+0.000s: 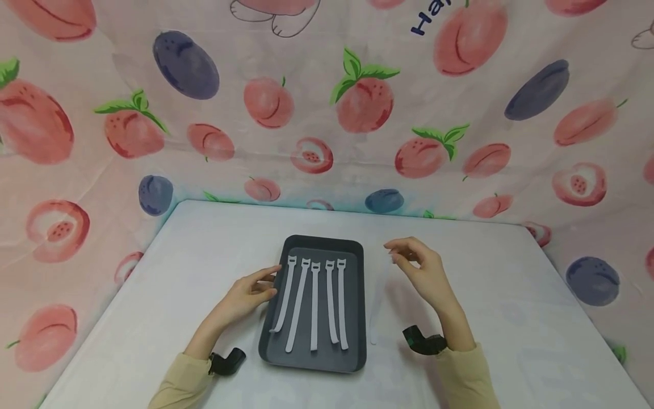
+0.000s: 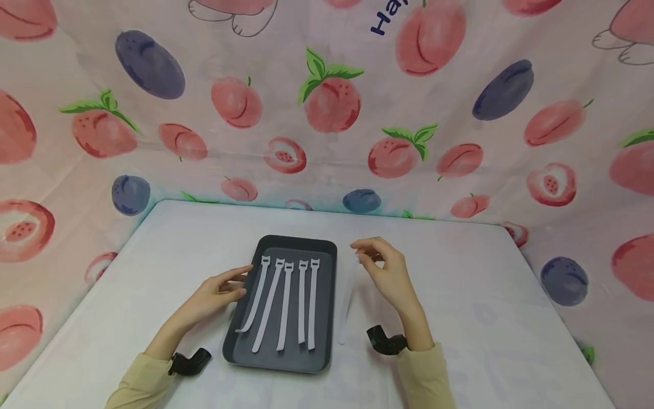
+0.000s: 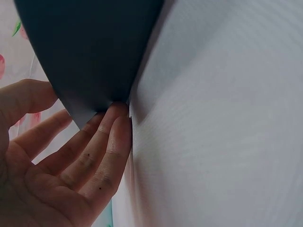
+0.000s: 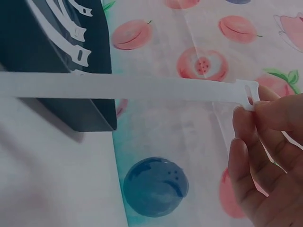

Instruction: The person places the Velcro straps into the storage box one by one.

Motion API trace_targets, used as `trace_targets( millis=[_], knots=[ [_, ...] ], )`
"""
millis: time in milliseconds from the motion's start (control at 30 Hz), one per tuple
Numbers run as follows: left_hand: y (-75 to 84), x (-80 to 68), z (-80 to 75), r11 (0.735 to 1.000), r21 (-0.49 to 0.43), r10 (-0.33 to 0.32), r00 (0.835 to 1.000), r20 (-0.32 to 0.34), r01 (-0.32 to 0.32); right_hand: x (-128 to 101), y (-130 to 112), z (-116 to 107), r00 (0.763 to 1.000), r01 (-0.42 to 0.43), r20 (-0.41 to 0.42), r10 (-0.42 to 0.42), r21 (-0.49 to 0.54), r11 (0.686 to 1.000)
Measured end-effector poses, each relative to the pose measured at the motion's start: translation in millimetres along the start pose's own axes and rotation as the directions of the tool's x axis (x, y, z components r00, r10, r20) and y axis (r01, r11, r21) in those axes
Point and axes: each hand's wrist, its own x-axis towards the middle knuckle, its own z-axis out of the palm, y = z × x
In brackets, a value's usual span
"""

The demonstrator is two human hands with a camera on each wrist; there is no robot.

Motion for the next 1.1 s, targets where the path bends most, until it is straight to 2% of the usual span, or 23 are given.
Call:
trace_targets(
  millis=[267,600,867,1100],
  knots=[
    [-1.5,0.0,1.3,1.000,-0.003,0.002,1.000,0.003,-0.002,-2,-8,-6,0.999,0.052,0.000,-0.052,0.012,0.999],
    [-0.2,0.2,0.9,1.000,-0.007,0.000,1.000,0.008,0.000,-5,-20,-10,0.998,0.068,0.011,-0.068,-0.016,0.998],
    [0.1,0.1,1.1,1.000,-0.006,-0.003,1.000,0.011,0.003,-7,-27,-13,0.996,0.086,-0.013,-0.086,-0.026,0.996],
    [0.6,-0.3,0.4,1.000,-0.004,-0.001,1.000,0.008,0.001,-9,-34,-18,0.992,0.129,-0.004,-0.129,-0.034,0.991]
  ],
)
